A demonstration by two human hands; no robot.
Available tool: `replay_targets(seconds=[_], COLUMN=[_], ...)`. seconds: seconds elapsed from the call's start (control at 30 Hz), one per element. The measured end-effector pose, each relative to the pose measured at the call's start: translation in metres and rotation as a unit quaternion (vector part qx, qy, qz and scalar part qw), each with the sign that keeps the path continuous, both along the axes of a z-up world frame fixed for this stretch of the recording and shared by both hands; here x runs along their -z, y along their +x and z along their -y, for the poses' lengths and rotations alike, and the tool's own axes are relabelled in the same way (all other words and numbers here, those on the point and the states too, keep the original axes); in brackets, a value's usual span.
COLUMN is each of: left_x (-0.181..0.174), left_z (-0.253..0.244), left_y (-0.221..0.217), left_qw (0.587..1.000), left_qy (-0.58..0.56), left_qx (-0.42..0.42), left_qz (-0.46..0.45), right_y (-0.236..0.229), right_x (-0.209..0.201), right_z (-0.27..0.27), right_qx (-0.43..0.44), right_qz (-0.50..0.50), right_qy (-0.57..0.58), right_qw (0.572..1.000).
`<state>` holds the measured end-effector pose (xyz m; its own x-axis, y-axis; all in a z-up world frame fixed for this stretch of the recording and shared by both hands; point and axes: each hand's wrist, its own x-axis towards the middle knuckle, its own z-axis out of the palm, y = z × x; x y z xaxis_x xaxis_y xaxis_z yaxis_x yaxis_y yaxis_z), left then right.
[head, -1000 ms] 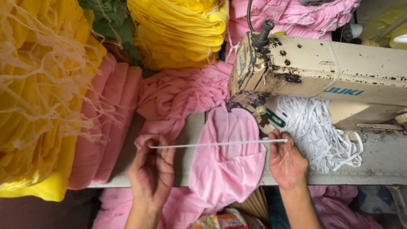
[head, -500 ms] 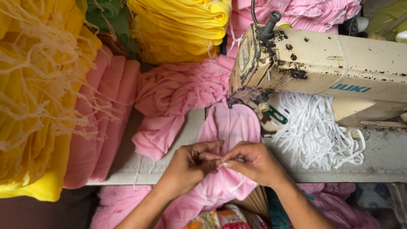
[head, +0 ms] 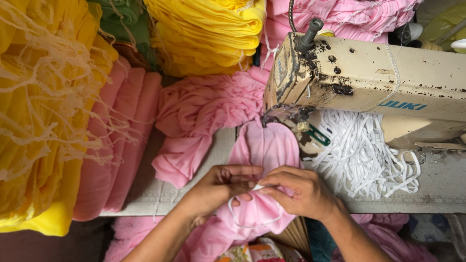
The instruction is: Sewing white elastic bands onto pink fabric pieces using an industrial sewing machine.
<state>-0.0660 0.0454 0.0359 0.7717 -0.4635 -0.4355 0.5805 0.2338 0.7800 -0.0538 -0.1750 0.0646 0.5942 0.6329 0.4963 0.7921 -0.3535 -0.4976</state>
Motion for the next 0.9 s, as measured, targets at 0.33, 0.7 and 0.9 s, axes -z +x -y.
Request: replay_targets(seconds=[0.33,0.7,0.9], left_x=[0.013,0.008,-0.005], left_z=[0.025,0.027,0.026], left_y=[0.106,0.104,0.105], left_qw=[0.846,0.852,0.790], left_qy=[0.370,0.451,0.478], left_qx=[-0.004,0.078,0.078], left_qz=[0.383,0.254,0.377], right_y=[0.088,0.086,0.100], right_x=[0.065,0.081,0.093], right_z=[0.024,0.024,0.033], right_qx=[0.160,0.213,0.303], right_qz=[-0.237,-0.362,-0.288], right_qy=[0.052,0.100,-0.041], right_qw=[0.957,0.902,0.907])
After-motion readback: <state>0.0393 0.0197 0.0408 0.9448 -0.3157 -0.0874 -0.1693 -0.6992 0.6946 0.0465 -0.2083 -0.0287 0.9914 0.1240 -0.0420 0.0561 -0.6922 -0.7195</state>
